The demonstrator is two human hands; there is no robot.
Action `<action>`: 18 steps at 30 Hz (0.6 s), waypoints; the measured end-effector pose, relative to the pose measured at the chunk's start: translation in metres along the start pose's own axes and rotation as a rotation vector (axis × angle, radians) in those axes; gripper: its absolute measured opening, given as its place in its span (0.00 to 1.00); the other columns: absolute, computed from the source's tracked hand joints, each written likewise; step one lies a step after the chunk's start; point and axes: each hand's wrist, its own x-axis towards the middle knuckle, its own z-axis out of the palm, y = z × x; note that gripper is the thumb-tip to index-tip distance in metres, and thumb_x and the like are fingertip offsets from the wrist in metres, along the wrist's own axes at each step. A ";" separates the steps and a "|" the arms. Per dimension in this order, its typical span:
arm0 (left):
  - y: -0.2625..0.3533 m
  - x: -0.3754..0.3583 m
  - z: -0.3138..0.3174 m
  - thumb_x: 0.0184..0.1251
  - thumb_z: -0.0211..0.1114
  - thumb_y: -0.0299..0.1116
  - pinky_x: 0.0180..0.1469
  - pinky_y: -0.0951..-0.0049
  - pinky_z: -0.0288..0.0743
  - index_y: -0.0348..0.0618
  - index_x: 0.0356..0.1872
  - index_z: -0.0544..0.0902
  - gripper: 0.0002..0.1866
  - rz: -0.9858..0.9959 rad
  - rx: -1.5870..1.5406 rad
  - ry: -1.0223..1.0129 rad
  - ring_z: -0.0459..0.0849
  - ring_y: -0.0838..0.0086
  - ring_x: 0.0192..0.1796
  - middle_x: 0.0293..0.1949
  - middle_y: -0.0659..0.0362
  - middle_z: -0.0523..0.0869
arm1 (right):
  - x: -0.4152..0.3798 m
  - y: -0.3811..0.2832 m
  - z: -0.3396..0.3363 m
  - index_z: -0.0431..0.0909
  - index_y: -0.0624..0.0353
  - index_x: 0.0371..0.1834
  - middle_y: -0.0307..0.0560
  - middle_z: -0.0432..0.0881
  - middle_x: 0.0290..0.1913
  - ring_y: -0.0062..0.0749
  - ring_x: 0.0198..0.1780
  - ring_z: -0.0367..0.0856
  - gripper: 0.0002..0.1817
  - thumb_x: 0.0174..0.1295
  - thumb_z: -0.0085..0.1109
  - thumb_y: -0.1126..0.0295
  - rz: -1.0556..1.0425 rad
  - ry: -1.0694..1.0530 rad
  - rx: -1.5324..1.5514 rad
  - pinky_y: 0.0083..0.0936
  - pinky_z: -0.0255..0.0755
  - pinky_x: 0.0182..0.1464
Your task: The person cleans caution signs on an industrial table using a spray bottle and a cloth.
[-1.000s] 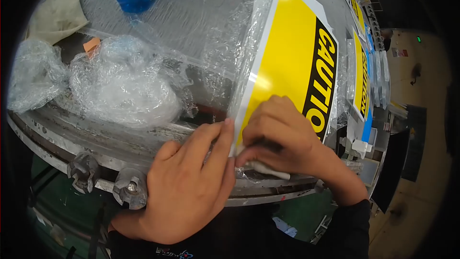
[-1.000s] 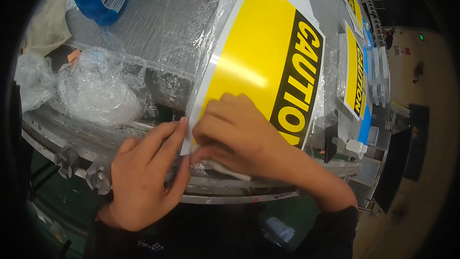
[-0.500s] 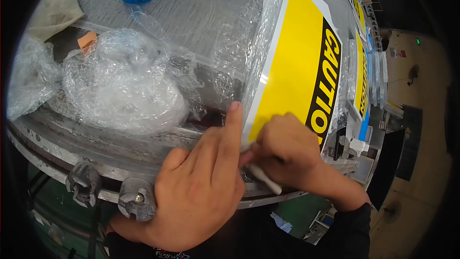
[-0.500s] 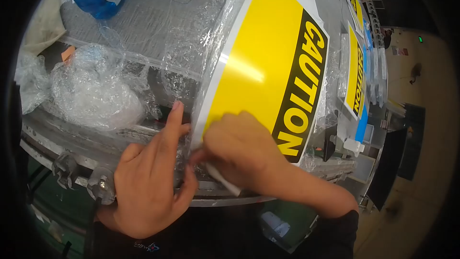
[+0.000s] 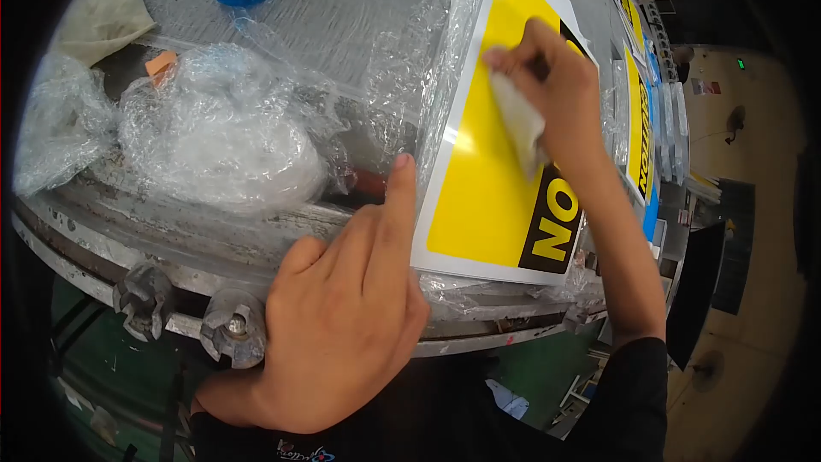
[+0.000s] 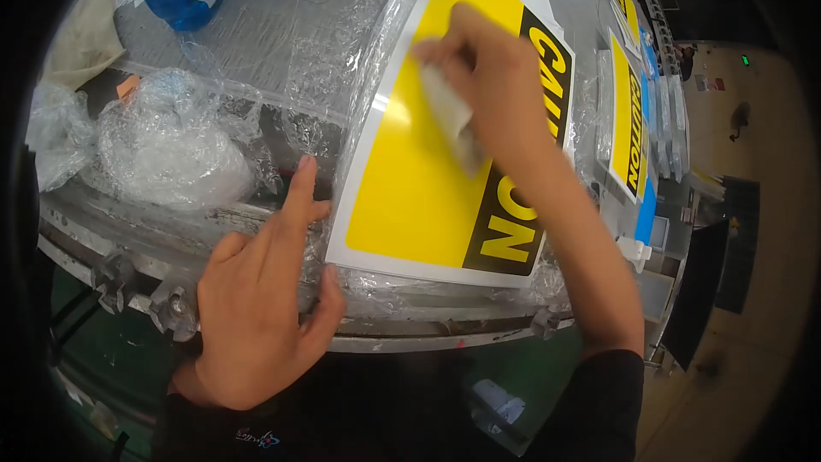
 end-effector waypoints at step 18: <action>0.001 0.006 -0.008 0.55 0.69 0.25 0.41 0.67 0.73 0.25 0.74 0.67 0.42 -0.014 0.027 -0.104 0.90 0.61 0.55 0.59 0.46 0.87 | -0.090 -0.052 0.000 0.84 0.56 0.43 0.40 0.77 0.32 0.38 0.31 0.76 0.16 0.55 0.77 0.64 -0.343 -0.260 0.179 0.33 0.66 0.35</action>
